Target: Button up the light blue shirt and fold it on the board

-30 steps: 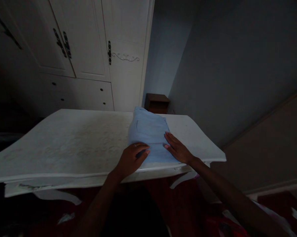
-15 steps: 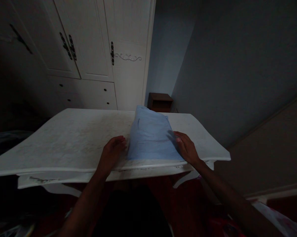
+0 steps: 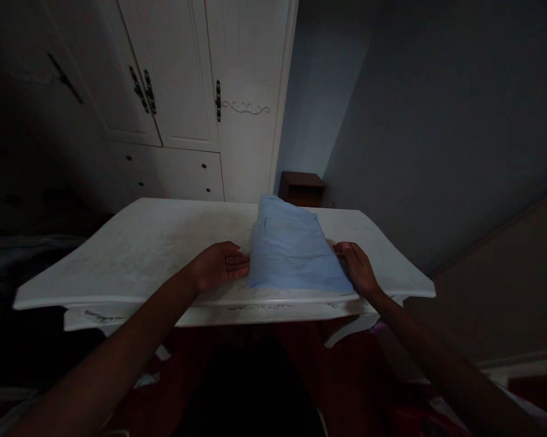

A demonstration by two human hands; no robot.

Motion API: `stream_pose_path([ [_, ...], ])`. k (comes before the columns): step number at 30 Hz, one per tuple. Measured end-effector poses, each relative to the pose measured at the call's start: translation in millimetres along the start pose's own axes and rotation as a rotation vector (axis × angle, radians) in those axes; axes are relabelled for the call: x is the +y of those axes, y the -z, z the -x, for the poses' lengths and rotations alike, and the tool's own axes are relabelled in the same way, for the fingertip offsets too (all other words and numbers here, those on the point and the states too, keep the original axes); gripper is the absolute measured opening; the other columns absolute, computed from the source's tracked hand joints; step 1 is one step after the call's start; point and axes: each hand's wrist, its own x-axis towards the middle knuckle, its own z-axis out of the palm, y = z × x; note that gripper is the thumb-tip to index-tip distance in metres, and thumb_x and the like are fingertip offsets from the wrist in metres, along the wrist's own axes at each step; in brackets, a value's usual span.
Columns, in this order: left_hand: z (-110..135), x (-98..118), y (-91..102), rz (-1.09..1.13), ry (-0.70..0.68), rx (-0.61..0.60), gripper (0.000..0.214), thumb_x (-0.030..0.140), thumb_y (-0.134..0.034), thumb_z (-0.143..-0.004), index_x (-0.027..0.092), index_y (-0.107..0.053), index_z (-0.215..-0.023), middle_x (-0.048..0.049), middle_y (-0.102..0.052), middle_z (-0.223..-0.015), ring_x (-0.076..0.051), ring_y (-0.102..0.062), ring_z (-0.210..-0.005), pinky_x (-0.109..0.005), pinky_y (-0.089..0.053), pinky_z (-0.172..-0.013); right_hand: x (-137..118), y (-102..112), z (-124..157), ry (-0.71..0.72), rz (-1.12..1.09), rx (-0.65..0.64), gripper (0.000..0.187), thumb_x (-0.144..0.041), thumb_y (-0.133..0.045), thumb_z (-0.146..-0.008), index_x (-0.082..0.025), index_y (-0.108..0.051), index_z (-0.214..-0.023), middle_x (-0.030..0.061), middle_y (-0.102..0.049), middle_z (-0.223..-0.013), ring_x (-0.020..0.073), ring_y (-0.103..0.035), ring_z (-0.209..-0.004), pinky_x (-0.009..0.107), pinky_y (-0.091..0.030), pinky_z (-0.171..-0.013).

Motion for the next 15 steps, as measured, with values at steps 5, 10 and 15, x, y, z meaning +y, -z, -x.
stream_pose_path([
  [5,-16.0,0.6,-10.7,-0.193,0.011,0.018,0.012,0.015,-0.067,-0.067,0.015,-0.055,-0.068,-0.0035,-0.061,-0.064,-0.014,-0.06,-0.056,-0.024,-0.052,-0.056,-3.8,1.2,1.6,0.033,0.084,-0.02,0.049,-0.065,-0.048,-0.088,-0.02,-0.063,-0.097,0.0098,-0.069,-0.1,0.0244,-0.062,-0.097,0.042,-0.044,-0.094],
  [10,-18.3,4.7,-28.8,-0.345,0.063,0.03,0.013,0.018,-0.069,-0.067,0.015,-0.057,-0.071,-0.0032,-0.06,-0.064,-0.015,-0.059,-0.056,-0.026,-0.053,-0.056,-14.7,1.2,6.2,0.119,-0.041,0.124,0.038,-0.056,-0.054,-0.088,-0.019,-0.064,-0.09,0.007,-0.068,-0.094,0.021,-0.062,-0.09,0.038,-0.046,-0.086],
  [15,-12.6,5.1,-39.0,-0.35,0.112,0.011,0.014,0.017,-0.067,-0.07,0.015,-0.06,-0.082,-0.0084,-0.066,-0.074,-0.02,-0.065,-0.065,-0.031,-0.057,-0.062,-49.0,-11.3,51.1,0.202,-0.161,0.302,0.027,-0.044,-0.057,-0.09,-0.019,-0.066,-0.086,0.0037,-0.068,-0.087,0.0171,-0.062,-0.083,0.032,-0.047,-0.081],
])
